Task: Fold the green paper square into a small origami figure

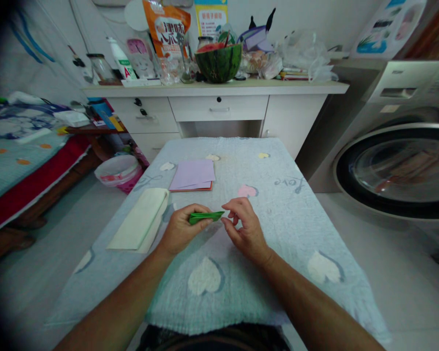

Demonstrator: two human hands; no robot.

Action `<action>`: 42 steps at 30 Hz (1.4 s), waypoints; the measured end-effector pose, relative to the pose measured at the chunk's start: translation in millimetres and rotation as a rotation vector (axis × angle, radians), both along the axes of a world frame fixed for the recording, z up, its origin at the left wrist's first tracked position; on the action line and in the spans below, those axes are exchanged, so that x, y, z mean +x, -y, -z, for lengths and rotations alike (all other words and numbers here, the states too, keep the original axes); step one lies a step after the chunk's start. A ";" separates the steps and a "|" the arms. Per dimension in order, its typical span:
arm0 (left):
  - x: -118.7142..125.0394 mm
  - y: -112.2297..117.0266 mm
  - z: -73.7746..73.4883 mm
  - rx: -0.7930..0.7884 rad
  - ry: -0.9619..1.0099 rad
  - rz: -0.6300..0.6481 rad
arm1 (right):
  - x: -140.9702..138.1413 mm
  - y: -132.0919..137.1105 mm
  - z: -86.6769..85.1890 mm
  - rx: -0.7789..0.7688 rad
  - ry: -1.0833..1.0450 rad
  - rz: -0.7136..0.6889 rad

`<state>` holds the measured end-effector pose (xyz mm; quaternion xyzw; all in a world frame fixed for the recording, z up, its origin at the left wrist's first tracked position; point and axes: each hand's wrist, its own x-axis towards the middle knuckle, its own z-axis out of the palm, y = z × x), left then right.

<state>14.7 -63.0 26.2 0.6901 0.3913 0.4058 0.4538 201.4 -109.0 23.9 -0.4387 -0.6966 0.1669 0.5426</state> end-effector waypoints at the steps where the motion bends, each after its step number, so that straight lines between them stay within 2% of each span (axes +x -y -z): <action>1: 0.4 0.6 -0.4 0.003 0.006 0.010 | 0.0 0.3 -0.6 0.020 0.022 -0.006; 5: 1.6 1.8 -2.4 0.018 -0.013 -0.001 | 0.2 1.1 -0.3 0.058 0.086 -0.021; 9: 1.8 2.5 -2.8 0.041 -0.073 -0.090 | 0.0 1.5 1.2 0.066 0.100 -0.033; 12: 2.1 3.0 -1.2 0.077 -0.042 -0.141 | -0.3 1.5 1.5 0.069 0.100 -0.041; 17: 2.4 4.1 3.0 0.136 0.070 -0.134 | -0.2 1.8 2.2 0.071 0.099 -0.027; 29: 0.8 4.4 6.5 0.337 0.017 -0.204 | -0.4 1.9 1.0 0.105 0.125 -0.022; 34: 1.7 4.2 7.8 0.310 0.036 -0.205 | 0.1 2.1 1.4 0.091 0.107 -0.029; 37: 2.5 5.5 5.0 0.209 0.072 -0.159 | -1.2 1.7 1.4 -0.008 0.014 -0.033; 40: 4.1 6.7 1.9 0.121 0.102 -0.128 | -2.8 -1.4 4.7 -0.230 -0.235 -0.074; 42: 5.6 7.1 0.7 0.083 0.129 -0.113 | -3.2 -4.5 8.1 -0.384 -0.388 -0.157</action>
